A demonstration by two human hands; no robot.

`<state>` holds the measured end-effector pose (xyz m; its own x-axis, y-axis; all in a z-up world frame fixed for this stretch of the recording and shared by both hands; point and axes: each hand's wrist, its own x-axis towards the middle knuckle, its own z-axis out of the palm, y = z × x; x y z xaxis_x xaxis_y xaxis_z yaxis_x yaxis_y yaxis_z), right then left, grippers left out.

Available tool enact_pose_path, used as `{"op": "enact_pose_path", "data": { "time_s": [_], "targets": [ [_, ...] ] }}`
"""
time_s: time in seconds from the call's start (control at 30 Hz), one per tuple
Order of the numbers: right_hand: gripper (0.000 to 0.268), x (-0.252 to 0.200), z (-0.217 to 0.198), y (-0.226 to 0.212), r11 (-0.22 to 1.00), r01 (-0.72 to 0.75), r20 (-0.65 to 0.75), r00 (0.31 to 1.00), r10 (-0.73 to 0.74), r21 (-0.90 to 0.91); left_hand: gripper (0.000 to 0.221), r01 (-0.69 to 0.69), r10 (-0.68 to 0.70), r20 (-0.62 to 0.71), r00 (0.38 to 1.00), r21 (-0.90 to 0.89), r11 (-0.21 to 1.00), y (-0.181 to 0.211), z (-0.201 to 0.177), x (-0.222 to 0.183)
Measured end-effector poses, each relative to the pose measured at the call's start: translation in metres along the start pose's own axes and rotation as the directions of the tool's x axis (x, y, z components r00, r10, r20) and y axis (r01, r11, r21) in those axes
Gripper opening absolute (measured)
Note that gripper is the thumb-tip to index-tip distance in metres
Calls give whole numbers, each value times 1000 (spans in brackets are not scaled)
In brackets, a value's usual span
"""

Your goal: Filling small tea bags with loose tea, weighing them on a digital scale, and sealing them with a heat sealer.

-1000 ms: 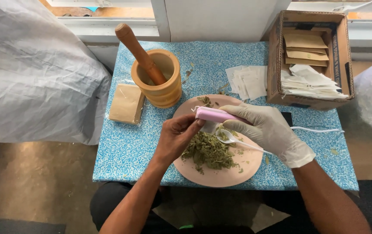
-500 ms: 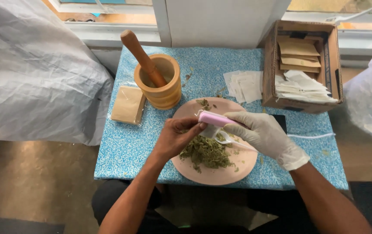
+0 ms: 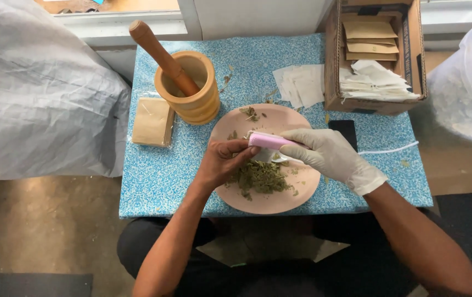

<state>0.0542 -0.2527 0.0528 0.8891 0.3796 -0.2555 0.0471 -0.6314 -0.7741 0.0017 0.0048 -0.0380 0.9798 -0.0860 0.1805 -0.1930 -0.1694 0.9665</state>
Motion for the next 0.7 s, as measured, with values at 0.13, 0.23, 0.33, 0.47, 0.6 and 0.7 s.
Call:
{"op": "enact_pose_path", "data": {
  "time_s": [0.13, 0.23, 0.33, 0.47, 0.6, 0.7],
  "targets": [
    [55, -9, -7, -5, 999, 17, 12, 1000, -17, -45, 18, -22, 23, -9, 1000, 83, 996, -4, 2, 3],
    [61, -16, -12, -7, 995, 61, 13, 998, -60, -80, 20, -15, 17, -33, 999, 69, 998, -4, 0, 1],
    [67, -23, -20, -6, 990, 67, 14, 998, -65, -123, 24, 19, -15, -54, 998, 66, 998, -12, -5, 0],
    [64, -33, -42, 1, 992, 22, -81, 996, -32, -122, 18, 2, 6, -113, 994, 71, 997, -18, -8, 3],
    [59, -63, -69, -13, 981, 66, -182, 978, -99, -180, 13, 31, -23, -157, 987, 55, 998, -33, -13, 3],
    [57, -63, -89, 46, 902, 84, -175, 969, -173, -424, 23, -24, 35, -141, 989, 83, 996, -20, -19, 3]
  ]
}}
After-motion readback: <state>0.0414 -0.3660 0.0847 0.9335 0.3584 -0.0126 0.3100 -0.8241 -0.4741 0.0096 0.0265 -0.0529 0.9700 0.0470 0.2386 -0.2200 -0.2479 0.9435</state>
